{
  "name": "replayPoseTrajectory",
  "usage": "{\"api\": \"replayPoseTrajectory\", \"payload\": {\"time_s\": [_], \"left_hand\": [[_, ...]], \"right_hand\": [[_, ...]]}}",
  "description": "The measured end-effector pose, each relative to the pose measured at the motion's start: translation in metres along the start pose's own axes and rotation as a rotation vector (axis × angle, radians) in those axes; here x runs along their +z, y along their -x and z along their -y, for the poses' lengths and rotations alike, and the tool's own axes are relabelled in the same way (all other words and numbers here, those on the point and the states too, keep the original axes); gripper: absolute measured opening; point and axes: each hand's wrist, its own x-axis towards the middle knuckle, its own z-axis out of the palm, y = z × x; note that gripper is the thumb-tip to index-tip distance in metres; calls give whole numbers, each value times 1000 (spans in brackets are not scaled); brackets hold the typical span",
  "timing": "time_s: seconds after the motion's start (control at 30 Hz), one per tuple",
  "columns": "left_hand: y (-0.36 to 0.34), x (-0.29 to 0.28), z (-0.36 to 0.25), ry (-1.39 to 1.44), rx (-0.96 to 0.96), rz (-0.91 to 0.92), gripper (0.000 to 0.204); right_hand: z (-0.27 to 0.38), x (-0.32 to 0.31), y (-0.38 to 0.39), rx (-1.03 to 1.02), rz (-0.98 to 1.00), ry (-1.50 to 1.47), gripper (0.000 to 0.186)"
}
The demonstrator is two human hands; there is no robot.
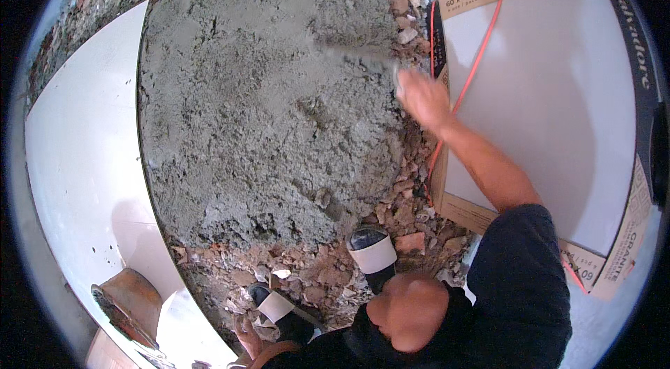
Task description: The person spreads cement on the floor using a trowel, then places a large white tile onto the prepared area. They use a rubber mallet to tap the tile into place, ensuring it is level and secure.
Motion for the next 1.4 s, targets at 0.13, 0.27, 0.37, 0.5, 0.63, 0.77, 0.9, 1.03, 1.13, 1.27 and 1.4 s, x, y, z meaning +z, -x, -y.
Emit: {"api": "replayPoseTrajectory", "payload": {"time_s": [0.13,0.27,0.37,0.5,0.63,0.77,0.9,1.03,1.13,1.27,1.4], "left_hand": [[-6,7,3,-138,-45,-44,49],[-3,5,11,152,-53,-50,41],[-3,-1,9,14,-24,-141,39],[-9,1,1,33,7,-192,37],[-11,2,4,98,-4,-276,35],[-24,0,20,254,-82,-270,35],[-47,-8,29,127,86,-287,39],[-65,-17,30,242,86,-262,39],[-71,-27,33,243,125,-289,38],[-73,-35,39,213,75,-331,37],[-83,-40,29,285,37,-374,35]], "right_hand": [[26,-2,79,-71,138,-107,22],[13,-2,70,371,98,-124,28],[15,-4,33,457,43,-124,25],[73,-3,53,525,194,-4,20],[129,8,116,270,193,-359,35],[130,12,141,635,98,-697,39],[146,9,140,1067,145,-1044,34],[212,19,134,1158,199,-1258,30],[255,26,116,1128,196,-1472,26],[290,9,85,1140,159,-1541,25],[323,-9,29,961,203,-1570,22]]}}
